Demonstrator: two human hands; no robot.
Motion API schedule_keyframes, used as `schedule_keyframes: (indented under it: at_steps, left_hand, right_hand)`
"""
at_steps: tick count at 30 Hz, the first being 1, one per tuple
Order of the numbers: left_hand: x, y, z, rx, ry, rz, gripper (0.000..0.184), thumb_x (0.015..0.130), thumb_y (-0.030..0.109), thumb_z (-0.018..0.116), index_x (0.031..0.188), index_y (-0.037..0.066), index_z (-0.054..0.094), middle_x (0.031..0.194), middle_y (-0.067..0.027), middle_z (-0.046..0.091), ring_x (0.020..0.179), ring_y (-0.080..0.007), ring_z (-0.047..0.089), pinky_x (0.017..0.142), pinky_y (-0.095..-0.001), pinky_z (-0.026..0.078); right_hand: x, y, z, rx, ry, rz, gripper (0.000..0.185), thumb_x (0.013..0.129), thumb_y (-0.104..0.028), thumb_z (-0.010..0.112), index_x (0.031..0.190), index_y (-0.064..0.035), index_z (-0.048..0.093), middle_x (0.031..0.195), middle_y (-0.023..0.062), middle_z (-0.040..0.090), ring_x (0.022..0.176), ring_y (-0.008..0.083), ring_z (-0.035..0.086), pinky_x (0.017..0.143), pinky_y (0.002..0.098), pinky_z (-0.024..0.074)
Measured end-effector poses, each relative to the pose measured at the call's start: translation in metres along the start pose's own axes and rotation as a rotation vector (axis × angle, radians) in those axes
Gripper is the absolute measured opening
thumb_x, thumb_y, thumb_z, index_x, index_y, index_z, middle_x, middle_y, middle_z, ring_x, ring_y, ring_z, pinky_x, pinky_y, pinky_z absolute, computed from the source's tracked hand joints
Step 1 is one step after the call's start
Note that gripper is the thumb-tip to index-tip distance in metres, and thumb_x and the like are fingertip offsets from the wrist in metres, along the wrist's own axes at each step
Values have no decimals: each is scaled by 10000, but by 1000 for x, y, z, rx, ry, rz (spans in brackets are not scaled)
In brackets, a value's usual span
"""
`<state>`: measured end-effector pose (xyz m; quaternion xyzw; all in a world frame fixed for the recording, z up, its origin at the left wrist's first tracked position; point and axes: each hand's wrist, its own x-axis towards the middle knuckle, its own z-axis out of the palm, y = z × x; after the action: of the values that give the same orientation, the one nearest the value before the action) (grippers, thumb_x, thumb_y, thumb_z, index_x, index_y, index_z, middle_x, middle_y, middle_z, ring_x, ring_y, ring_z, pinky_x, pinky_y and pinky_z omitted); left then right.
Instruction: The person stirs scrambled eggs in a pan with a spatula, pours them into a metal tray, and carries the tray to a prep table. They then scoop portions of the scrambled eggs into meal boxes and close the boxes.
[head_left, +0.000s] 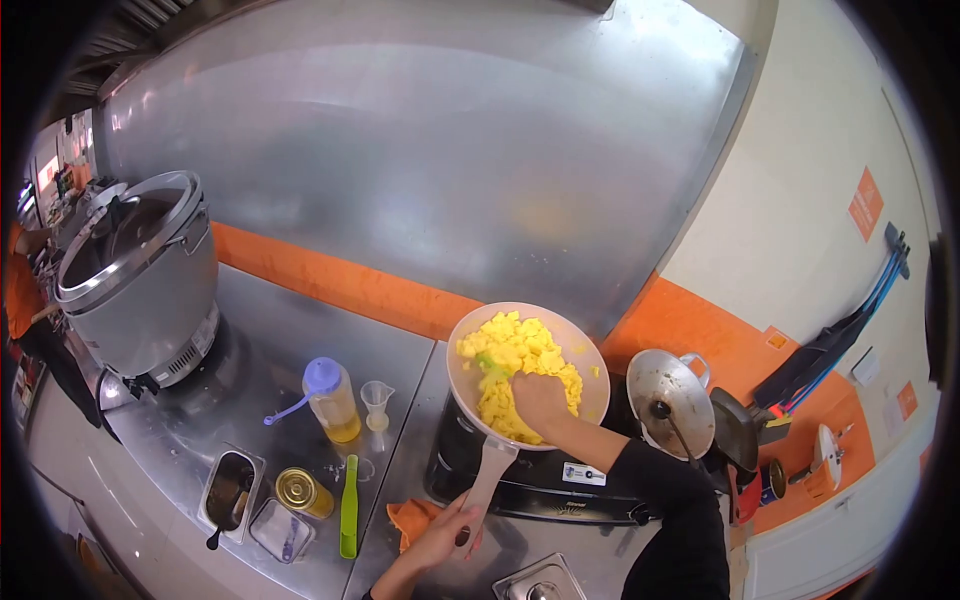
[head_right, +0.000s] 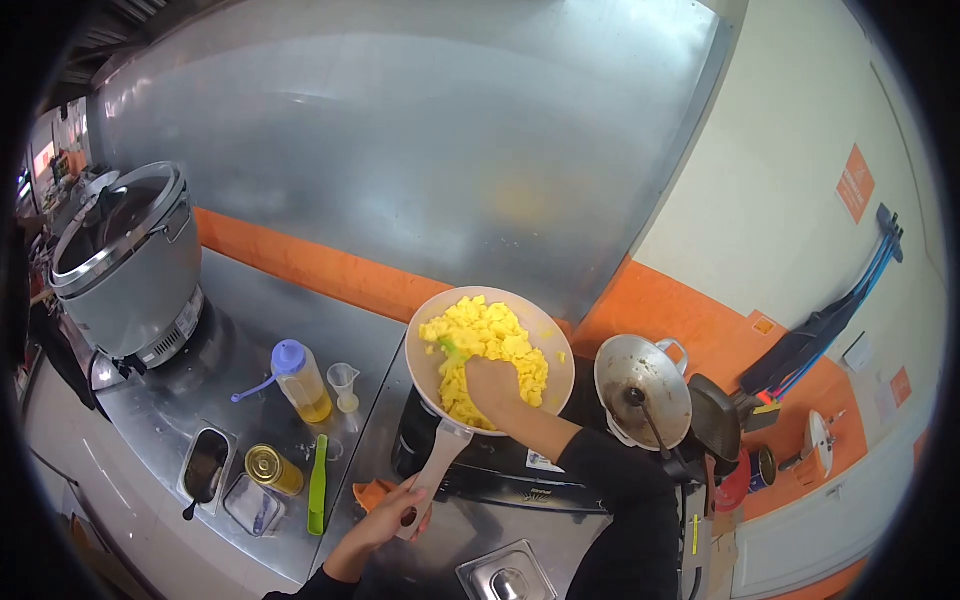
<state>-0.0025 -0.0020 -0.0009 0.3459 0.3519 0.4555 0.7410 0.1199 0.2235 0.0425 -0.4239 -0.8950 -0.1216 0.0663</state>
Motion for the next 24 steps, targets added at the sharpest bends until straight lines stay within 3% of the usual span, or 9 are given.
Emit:
schedule_keyframes:
  at_steps: [8,14,17,19,21,24]
  left_hand:
    - [3,-6,-3,1,3,0,486,916,303,365,1325,76,235,643,-69,489,539,-121,488,441,-233,403]
    - [3,-6,-5,0,-21,12,471,918,281,363,1323,77,237,644,-72,491,537,-121,492,433,-234,401]
    - [2,-1,-2,0,-8,-1,468,919,277,362,1323,77,237,642,-73,493,533,-122,489,438,-232,401]
    - [2,-1,-1,1,1,-11,467,919,276,361,1323,77,238,641,-73,493,531,-123,486,444,-231,400]
    - [2,-2,-2,2,4,-24,466,919,274,359,1323,76,238,641,-72,492,529,-123,482,449,-229,398]
    - [1,0,1,7,24,-26,463,920,273,356,1322,75,240,646,-70,492,534,-122,480,451,-229,394]
  right_hand:
    - [5,39,-9,-111,41,168,230,832,-177,481,695,-31,593,610,133,609,573,273,621,520,372,485]
    - [-8,36,-25,-304,-309,-196,154,746,-134,516,703,-51,638,661,128,626,596,272,621,530,373,481]
    - [7,46,-62,-240,-401,-186,173,756,-185,529,729,-62,647,707,124,634,637,265,624,545,379,474]
    - [28,52,-87,-242,-295,-127,245,786,-283,534,748,-77,661,710,105,638,676,261,631,580,390,481]
    - [47,49,-91,-252,-111,-71,192,773,-236,543,736,-91,663,695,79,639,661,238,633,558,368,474]
    - [81,59,-30,-356,-21,-96,139,745,-179,550,707,-112,665,680,62,638,637,212,632,534,337,462]
